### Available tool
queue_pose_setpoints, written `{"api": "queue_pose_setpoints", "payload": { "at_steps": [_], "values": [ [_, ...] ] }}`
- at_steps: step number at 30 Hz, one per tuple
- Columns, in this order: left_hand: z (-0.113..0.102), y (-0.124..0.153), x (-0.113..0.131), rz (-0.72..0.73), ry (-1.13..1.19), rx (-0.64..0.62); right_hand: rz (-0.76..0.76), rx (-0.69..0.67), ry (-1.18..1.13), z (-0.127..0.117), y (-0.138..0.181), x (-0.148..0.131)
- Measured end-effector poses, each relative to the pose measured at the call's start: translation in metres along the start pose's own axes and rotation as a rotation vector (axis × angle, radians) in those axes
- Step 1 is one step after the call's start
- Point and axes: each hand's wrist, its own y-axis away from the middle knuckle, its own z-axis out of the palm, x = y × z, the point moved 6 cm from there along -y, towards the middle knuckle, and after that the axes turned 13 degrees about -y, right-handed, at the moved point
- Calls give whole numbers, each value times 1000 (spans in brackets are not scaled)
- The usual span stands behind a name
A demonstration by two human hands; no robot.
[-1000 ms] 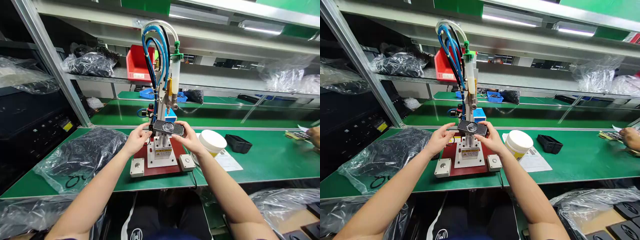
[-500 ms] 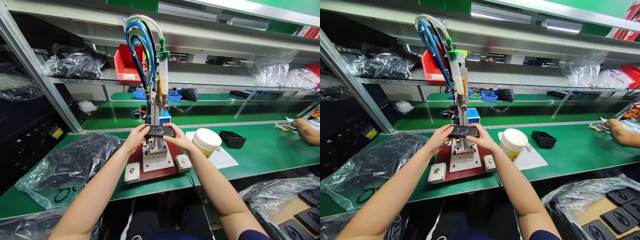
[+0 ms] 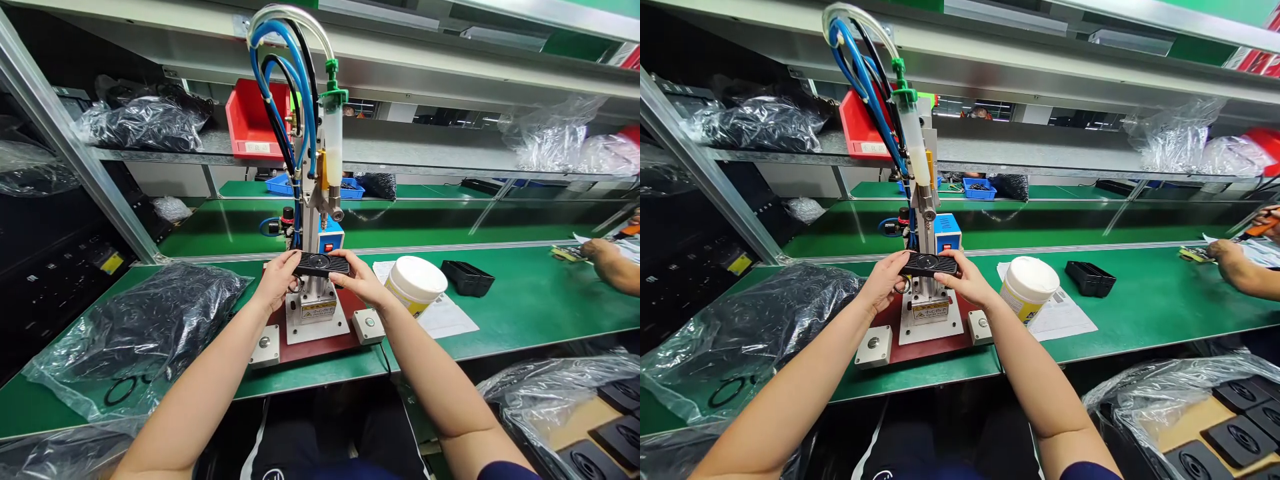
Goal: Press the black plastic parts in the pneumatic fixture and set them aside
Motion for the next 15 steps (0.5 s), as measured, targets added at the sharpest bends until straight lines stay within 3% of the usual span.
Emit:
{"api": "queue_pose_setpoints", "payload": {
  "at_steps": [8, 11, 13, 15],
  "values": [
    [-8, 2, -6, 20, -71, 45, -85, 21, 141, 0, 3, 0],
    [-23, 22, -2, 164, -100, 216, -324, 212, 398, 1, 23, -22],
    [-25, 40, 0, 248, -72, 265, -532, 322, 542, 14, 46, -39],
    [-17, 55, 2, 277, -24, 221, -675, 232, 637, 39, 64, -48]
  ]
}}
